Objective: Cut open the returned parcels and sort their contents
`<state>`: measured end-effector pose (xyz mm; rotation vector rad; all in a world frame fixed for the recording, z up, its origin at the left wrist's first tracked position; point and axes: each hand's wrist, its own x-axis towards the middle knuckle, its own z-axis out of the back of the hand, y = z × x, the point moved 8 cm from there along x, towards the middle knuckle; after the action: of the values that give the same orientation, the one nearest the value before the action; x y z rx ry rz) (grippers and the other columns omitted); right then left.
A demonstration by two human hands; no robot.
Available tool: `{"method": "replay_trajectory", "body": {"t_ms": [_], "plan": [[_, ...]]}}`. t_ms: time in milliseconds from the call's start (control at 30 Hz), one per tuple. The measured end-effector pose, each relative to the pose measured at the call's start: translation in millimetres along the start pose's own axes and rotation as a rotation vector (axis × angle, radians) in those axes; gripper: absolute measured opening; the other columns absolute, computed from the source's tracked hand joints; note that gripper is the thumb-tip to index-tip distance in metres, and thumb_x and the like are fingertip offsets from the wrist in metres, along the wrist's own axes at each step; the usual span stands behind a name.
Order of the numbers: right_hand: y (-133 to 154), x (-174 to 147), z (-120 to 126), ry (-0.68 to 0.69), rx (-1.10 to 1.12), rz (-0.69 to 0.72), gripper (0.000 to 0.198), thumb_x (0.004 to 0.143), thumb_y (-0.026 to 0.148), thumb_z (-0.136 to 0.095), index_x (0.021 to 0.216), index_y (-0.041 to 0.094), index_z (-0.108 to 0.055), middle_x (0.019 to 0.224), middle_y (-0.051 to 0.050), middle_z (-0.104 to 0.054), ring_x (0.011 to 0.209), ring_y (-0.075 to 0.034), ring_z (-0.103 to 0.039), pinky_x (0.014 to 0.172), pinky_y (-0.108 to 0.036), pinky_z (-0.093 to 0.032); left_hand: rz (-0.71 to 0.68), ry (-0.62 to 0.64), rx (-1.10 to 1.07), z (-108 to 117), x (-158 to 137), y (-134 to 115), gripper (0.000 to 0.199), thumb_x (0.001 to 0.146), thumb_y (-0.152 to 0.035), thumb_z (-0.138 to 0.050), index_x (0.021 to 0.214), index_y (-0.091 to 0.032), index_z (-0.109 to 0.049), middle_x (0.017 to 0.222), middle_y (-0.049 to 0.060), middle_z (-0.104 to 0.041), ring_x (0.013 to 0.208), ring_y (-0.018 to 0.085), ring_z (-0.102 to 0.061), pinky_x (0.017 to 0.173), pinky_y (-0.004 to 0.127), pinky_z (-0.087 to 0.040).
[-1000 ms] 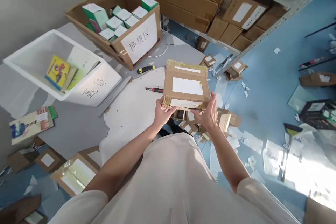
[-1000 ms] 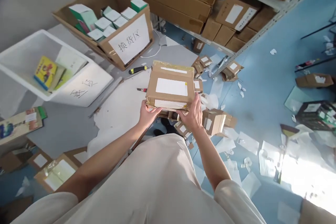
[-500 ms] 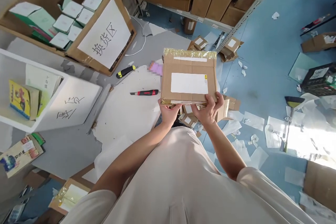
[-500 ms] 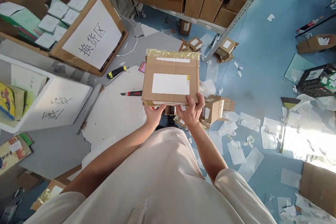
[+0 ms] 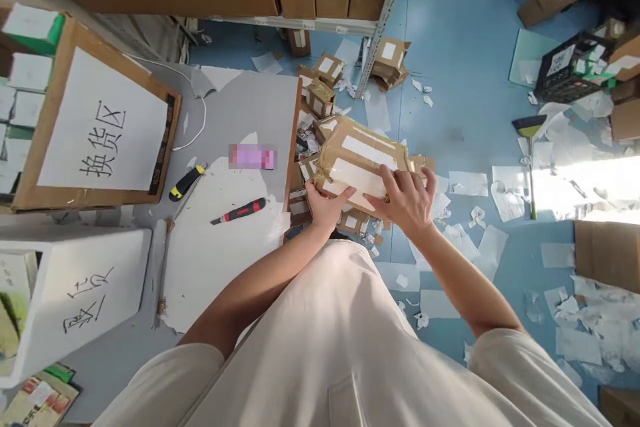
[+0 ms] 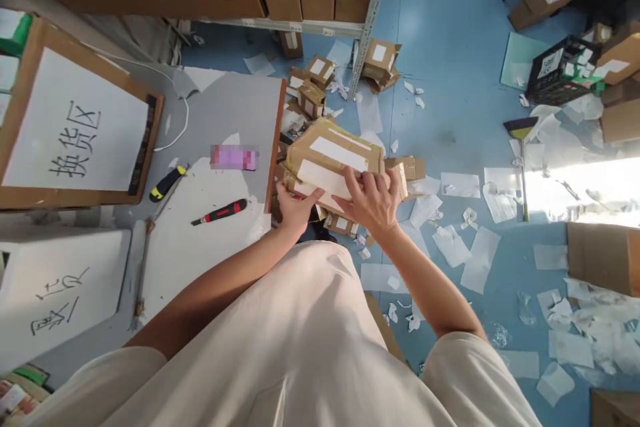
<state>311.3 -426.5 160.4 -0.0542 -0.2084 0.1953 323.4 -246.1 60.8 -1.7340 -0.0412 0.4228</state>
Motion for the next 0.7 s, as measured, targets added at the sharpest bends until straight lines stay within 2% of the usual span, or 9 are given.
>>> {"method": "replay_trajectory", "body": {"t_ms": [100,200,367,500,633,700], "plan": [[4,0,-9,0.203,-0.047,0.032,0.064,0.094,0.053,-0.030,0.135,0.007,-0.047,0.096,-0.017,-0.062,0.085,-0.027,-0.056,0.086,-0.041,-0.038,-0.007,0.016,0.104,-8,4,9,0.083,0.051,-0.035,-0.090,0.118,-0.023,-0.041,0.114,0.009,-0.061,0.106,0.022,-0.063,0.092,0.039,-0.052],[3,-7,-22,0.423,-0.064,-0.016,0.060,0.096,0.042,-0.029,0.135,-0.002,-0.042,0.093,-0.020,-0.064,0.080,-0.028,-0.060,0.071,-0.036,-0.042,-0.033,0.028,0.213,-9,5,21,0.078,0.051,-0.035,-0.090,0.112,-0.021,-0.044,0.114,0.009,-0.059,0.110,0.023,-0.060,0.094,0.040,-0.051],[-1,-23,-36,0.721,0.029,-0.103,0.039,0.098,0.029,-0.026,0.119,0.005,-0.049,0.078,-0.015,-0.067,0.068,-0.025,-0.064,0.057,-0.028,-0.036,0.059,0.084,0.222,-6,2,47,0.071,0.051,-0.032,-0.089,0.107,-0.020,-0.047,0.110,0.008,-0.061,0.106,0.024,-0.062,0.092,0.040,-0.052],[12,-27,-36,0.742,0.173,-0.074,0.035,0.101,0.027,-0.022,0.105,0.011,-0.053,0.074,-0.012,-0.068,0.065,-0.022,-0.064,0.054,-0.027,-0.030,0.172,0.123,0.144,-13,-2,53,0.079,0.055,-0.032,-0.088,0.119,-0.022,-0.043,0.116,0.010,-0.061,0.108,0.023,-0.062,0.093,0.041,-0.051],[22,-29,-37,0.702,0.184,-0.114,0.034,0.101,0.028,-0.023,0.109,0.011,-0.052,0.077,-0.012,-0.069,0.065,-0.023,-0.064,0.053,-0.028,-0.027,0.207,0.063,0.077,-20,1,48,0.105,0.056,-0.027,-0.089,0.139,-0.026,-0.025,0.133,0.014,-0.054,0.117,0.024,-0.059,0.098,0.039,-0.049],[21,-32,-38,0.701,0.173,-0.120,0.035,0.100,0.028,-0.024,0.111,0.011,-0.053,0.076,-0.013,-0.069,0.064,-0.024,-0.064,0.053,-0.028,-0.028,0.190,0.143,0.067,-28,1,47,0.109,0.058,-0.021,-0.086,0.144,-0.026,-0.018,0.137,0.015,-0.051,0.119,0.025,-0.058,0.098,0.040,-0.049]]}}
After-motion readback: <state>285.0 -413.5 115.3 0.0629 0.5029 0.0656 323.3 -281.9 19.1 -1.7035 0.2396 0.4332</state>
